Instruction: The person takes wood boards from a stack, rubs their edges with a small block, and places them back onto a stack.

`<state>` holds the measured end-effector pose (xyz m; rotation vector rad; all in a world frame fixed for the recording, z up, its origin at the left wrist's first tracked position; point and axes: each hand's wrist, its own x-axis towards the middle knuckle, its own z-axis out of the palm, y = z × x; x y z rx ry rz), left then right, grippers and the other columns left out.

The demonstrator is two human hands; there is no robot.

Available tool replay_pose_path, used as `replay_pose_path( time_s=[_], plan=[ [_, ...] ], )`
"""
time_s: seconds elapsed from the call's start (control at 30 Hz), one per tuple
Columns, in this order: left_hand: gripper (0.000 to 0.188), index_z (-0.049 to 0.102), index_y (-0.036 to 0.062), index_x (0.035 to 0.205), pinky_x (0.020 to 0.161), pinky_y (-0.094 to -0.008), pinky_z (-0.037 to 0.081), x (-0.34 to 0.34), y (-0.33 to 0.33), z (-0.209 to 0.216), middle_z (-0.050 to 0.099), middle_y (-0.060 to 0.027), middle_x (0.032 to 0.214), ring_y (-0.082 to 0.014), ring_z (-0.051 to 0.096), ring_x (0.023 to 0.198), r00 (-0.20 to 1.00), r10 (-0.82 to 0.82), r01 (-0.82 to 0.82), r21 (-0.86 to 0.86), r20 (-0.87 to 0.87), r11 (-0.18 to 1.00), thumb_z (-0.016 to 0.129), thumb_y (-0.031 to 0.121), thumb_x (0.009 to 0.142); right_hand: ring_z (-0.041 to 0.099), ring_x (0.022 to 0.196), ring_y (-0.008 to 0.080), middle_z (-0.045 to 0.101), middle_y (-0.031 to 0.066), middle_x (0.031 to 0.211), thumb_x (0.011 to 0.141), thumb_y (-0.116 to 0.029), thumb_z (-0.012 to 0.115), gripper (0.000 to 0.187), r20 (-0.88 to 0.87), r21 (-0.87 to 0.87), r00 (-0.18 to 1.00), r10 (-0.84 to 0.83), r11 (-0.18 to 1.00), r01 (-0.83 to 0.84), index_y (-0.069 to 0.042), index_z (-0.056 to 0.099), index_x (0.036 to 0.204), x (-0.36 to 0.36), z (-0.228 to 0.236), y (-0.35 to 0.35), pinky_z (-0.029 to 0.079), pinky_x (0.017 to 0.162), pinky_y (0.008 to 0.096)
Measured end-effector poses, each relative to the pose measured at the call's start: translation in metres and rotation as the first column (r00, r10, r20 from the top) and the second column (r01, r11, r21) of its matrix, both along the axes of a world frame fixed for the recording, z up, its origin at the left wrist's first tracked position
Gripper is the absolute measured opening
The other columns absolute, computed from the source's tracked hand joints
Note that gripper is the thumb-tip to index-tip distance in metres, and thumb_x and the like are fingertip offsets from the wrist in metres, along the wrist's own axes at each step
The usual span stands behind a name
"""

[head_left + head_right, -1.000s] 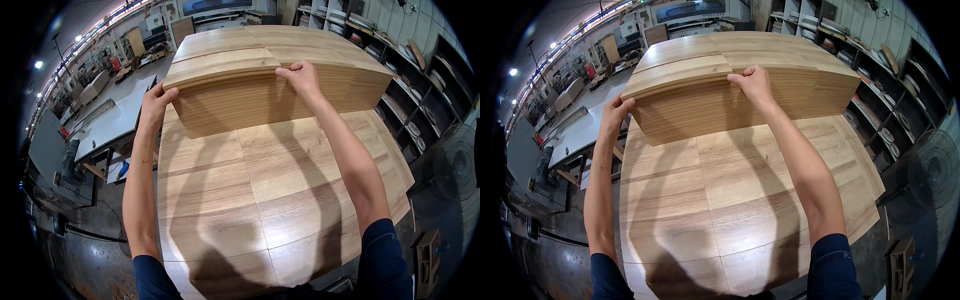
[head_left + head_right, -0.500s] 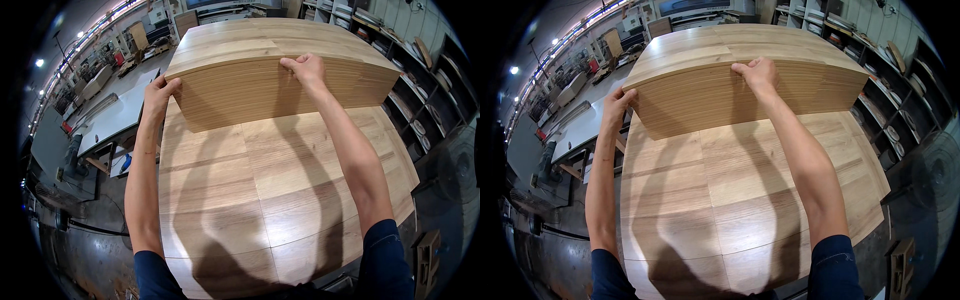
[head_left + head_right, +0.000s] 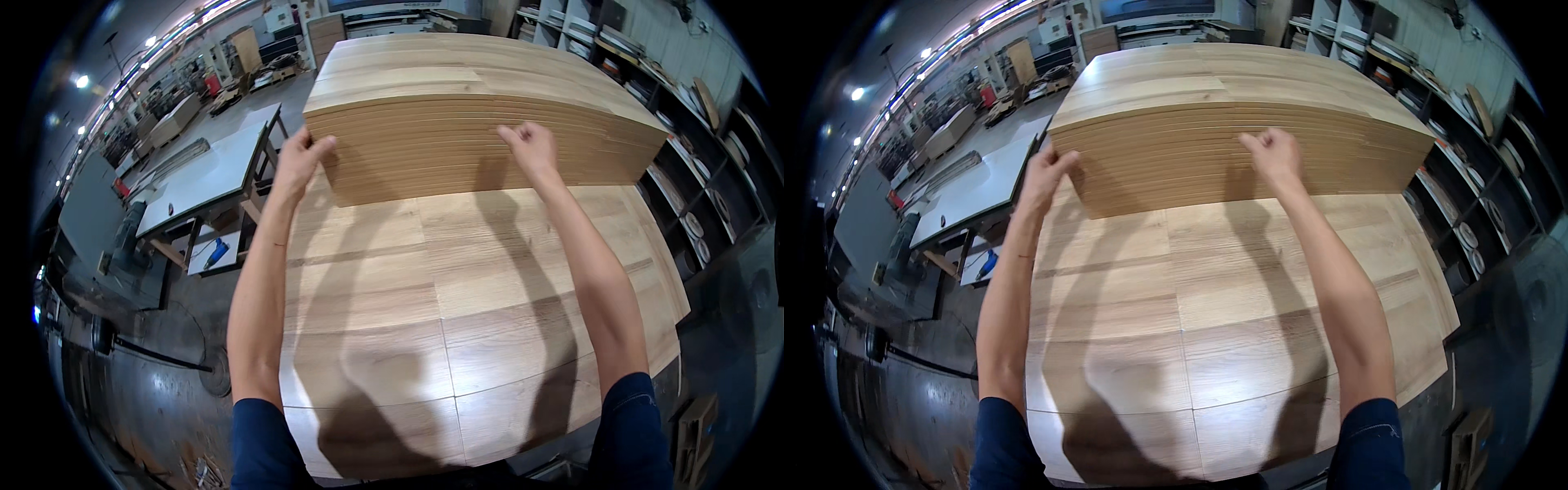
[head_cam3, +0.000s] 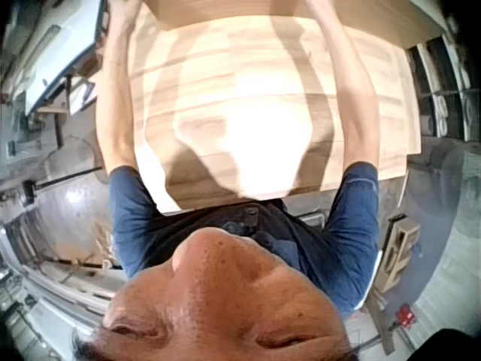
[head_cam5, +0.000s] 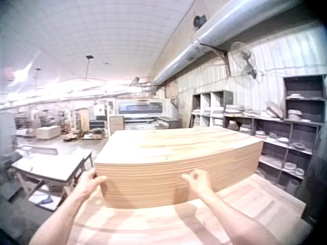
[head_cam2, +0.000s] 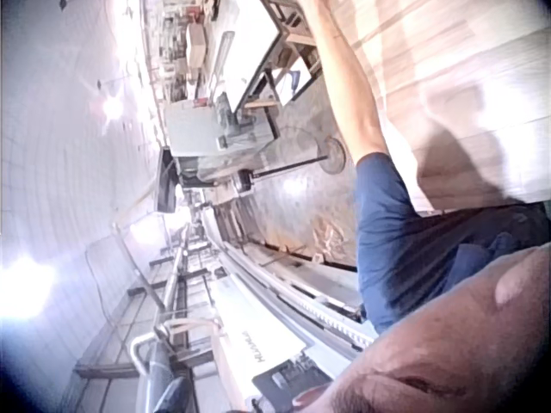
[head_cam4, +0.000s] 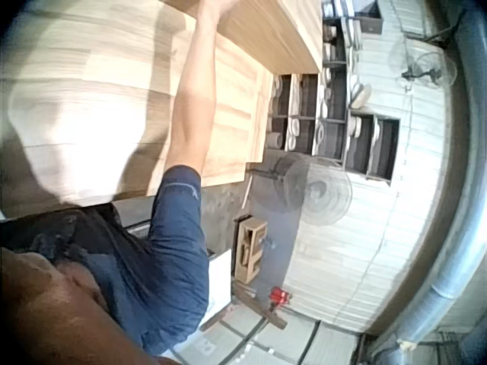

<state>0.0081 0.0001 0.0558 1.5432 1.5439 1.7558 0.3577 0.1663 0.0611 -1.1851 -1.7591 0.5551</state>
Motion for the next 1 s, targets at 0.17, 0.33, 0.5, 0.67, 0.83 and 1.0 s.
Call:
replay_pose_path(
  time_s=[0.17, 0.33, 0.5, 0.67, 0.83, 1.0],
  plan=[
    [0.044, 0.048, -0.0026, 0.123, 0.083, -0.0283, 0.046, 0.019, -0.015, -0.077, 0.060, -0.0100, 0.109, -0.0159, 0.058, 0.093, 0.995, -0.051, 0.070, -0.247, 0.081, 0.966, 0.063, 0.005, 0.083, 0.051, 0.054, 0.0085, 0.052, -0.0006, 0.062, 0.087, -0.019, 0.064, 0.022, -0.172, -0.221, 0.968, 0.183, 0.950, -0.219, -0.003, 0.055, 0.074, 0.069, -0.042, -0.053, 0.042, 0.049, 0.0246],
    [0.049, 0.041, -0.0030, 0.131, 0.084, -0.0236, 0.043, 0.011, -0.024, -0.116, 0.057, -0.0079, 0.114, -0.0125, 0.053, 0.100, 0.974, -0.159, 0.188, -0.182, 0.162, 0.965, 0.055, -0.001, 0.083, 0.051, 0.062, 0.0072, 0.054, -0.0003, 0.068, 0.088, -0.014, 0.061, 0.015, -0.151, -0.270, 0.982, 0.115, 0.951, -0.153, -0.002, 0.057, 0.080, 0.175, -0.062, -0.136, 0.043, 0.057, 0.0228],
    [0.038, 0.049, -0.0017, 0.121, 0.070, -0.0240, 0.043, 0.011, -0.011, -0.121, 0.058, -0.0031, 0.095, -0.0094, 0.050, 0.078, 0.977, -0.120, 0.142, -0.121, 0.173, 0.982, 0.056, 0.004, 0.084, 0.051, 0.061, 0.0067, 0.053, -0.0009, 0.068, 0.091, -0.014, 0.058, 0.015, -0.133, -0.170, 0.927, -0.351, 0.929, 0.328, -0.002, 0.057, 0.083, 0.318, -0.095, -0.264, 0.041, 0.056, 0.0217],
    [0.029, 0.053, 0.0017, 0.112, 0.065, -0.0234, 0.042, 0.020, -0.021, -0.113, 0.056, -0.0021, 0.089, -0.0102, 0.050, 0.075, 0.974, -0.065, 0.103, -0.169, 0.216, 0.980, 0.056, 0.005, 0.083, 0.050, 0.058, 0.0066, 0.053, -0.0003, 0.064, 0.092, -0.017, 0.060, 0.015, -0.280, -0.164, 0.707, -0.650, 0.758, 0.632, -0.004, 0.060, 0.084, 0.404, -0.140, -0.396, 0.038, 0.054, 0.0197],
    [0.065, 0.026, -0.0028, 0.140, 0.104, -0.0345, 0.033, 0.056, -0.036, -0.081, 0.040, -0.0181, 0.139, -0.0260, 0.041, 0.127, 0.995, -0.012, 0.016, -0.038, 0.100, 0.999, 0.059, 0.007, 0.085, 0.048, 0.057, 0.0056, 0.054, -0.0008, 0.067, 0.091, -0.017, 0.061, 0.015, -0.363, -0.275, 0.534, -0.763, 0.635, 0.721, -0.004, 0.060, 0.084, 0.425, -0.165, -0.509, 0.043, 0.057, 0.0211],
    [0.073, 0.023, -0.0061, 0.141, 0.109, -0.0395, 0.026, 0.115, -0.059, -0.052, 0.029, -0.0242, 0.143, -0.0332, 0.028, 0.134, 0.934, 0.287, -0.229, 0.260, -0.214, 0.938, 0.063, 0.014, 0.082, 0.049, 0.061, 0.0058, 0.053, -0.0015, 0.069, 0.091, -0.017, 0.061, 0.015, -0.395, -0.319, 0.453, -0.799, 0.582, 0.748, -0.004, 0.059, 0.084, 0.429, -0.181, -0.619, 0.044, 0.057, 0.0221]
  ],
)
